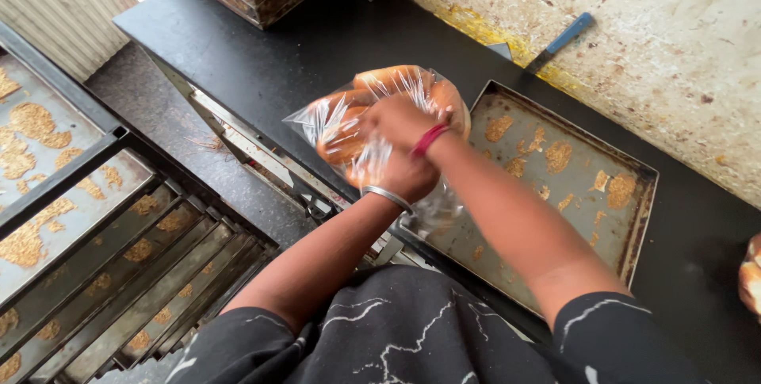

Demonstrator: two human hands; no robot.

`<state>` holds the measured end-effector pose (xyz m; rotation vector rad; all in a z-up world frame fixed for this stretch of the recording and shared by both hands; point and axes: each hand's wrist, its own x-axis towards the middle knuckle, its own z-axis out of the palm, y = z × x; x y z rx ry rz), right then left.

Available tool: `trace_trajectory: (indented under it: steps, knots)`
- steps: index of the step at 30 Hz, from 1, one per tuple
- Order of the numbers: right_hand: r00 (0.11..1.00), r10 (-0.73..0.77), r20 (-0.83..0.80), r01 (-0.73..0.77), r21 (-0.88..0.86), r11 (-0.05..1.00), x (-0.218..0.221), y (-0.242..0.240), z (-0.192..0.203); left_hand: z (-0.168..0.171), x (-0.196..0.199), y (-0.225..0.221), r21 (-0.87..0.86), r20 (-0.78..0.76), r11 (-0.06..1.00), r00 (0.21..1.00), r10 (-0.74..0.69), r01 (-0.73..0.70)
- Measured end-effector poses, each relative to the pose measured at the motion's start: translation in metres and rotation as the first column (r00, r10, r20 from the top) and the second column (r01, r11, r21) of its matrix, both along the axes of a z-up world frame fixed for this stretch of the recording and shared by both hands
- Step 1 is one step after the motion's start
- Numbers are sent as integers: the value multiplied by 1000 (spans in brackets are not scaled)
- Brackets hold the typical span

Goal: The person takes baked buns from a tray and places them into plastic bags by hand before tying the bags closed.

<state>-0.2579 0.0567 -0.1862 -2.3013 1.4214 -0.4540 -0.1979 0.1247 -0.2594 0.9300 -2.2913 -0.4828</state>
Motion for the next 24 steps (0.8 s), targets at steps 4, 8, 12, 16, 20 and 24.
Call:
trace_trajectory:
  steps: [4,8,12,16,20,24]
  knots:
    - [965,-258,45,261,-243,934,-111,-1,22,14,8,-1,-349,303,937,950,77,36]
    - [821,-475,317,493,26,870,-164,37,-3,49,17,1,-44,-42,997,997,-69,67]
    - [411,-580,703,510,350,786,-170,87,-52,65,26,6,257,-549,965,829,109,43]
    - [137,-540,830,434,440,786,-150,129,-66,52,19,-3,362,-594,919,798,102,152]
    - [108,-476,873,421,394,817,-128,142,-59,41,20,-10,447,-655,852,749,103,273]
    - [-155,-359,920,248,388,887,-113,146,-42,31,19,-7,444,-611,870,782,122,212]
